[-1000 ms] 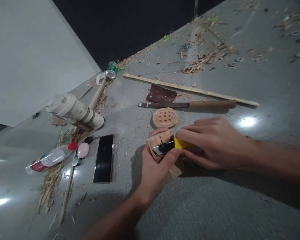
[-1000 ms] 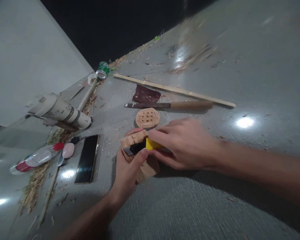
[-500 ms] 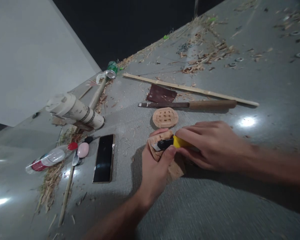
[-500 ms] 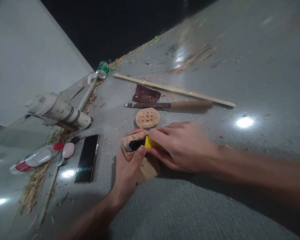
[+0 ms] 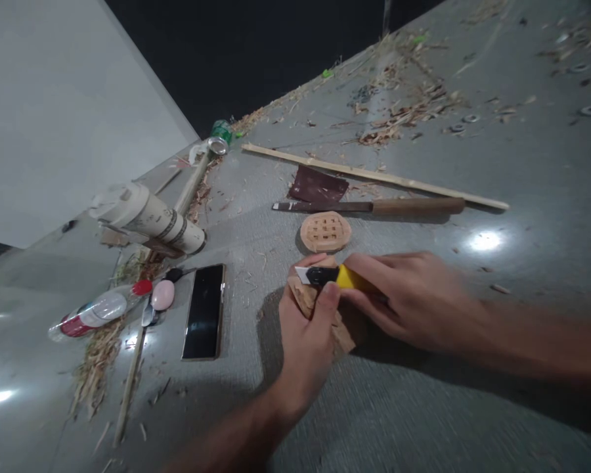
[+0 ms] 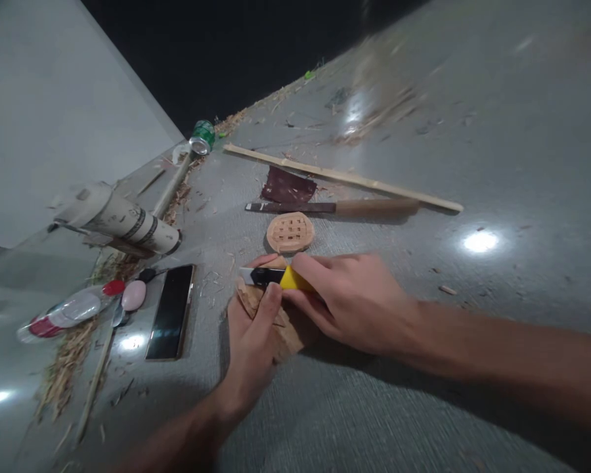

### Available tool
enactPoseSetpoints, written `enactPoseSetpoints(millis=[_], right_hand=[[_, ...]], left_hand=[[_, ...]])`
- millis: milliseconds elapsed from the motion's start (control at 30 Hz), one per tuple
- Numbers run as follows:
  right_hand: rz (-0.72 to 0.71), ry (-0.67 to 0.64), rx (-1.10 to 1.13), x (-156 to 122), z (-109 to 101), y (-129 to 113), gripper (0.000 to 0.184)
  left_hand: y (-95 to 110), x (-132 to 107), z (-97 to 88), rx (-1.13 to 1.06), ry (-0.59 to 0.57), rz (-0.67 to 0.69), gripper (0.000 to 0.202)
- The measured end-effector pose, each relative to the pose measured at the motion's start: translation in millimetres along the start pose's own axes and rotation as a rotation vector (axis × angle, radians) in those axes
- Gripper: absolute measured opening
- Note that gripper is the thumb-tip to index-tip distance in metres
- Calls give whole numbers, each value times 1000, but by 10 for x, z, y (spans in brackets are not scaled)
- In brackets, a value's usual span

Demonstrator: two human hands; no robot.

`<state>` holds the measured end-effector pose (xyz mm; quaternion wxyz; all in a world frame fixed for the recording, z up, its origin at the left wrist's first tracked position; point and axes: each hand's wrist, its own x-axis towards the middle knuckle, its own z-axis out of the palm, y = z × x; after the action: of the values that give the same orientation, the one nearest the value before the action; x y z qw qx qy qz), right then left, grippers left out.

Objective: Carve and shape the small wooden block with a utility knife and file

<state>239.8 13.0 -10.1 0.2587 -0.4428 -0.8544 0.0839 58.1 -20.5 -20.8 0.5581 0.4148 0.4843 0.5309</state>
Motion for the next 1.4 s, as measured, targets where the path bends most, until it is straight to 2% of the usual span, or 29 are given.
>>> enactPoseSetpoints(millis=[367,667,867,1000,1167,1267,1400], right_hand=[[-6,-26,0,58,-10,144,41],[-221,-25,-42,64,-74,237,36],[-276,9,-36,93,-147,210,36],[-188,-20,-7,89,-145,176,37],[-26,-56,39,73,-111,208,45],[-39,-51,37,77,-102,262,46],[-133,-47,11,72,-94,294,39]], left_hand=[[37,48,-15,24,5,20,40],[19,53,-36,-6,-60,-35,47],[50,41,-20,19,-116,14,37],[28,19,-32,22,-109,-1,37],[4,10,-27,-27,-64,-116,47],[18,19,-25,-30,-67,-107,46],[50,33,-33,-7,-68,-46,44]])
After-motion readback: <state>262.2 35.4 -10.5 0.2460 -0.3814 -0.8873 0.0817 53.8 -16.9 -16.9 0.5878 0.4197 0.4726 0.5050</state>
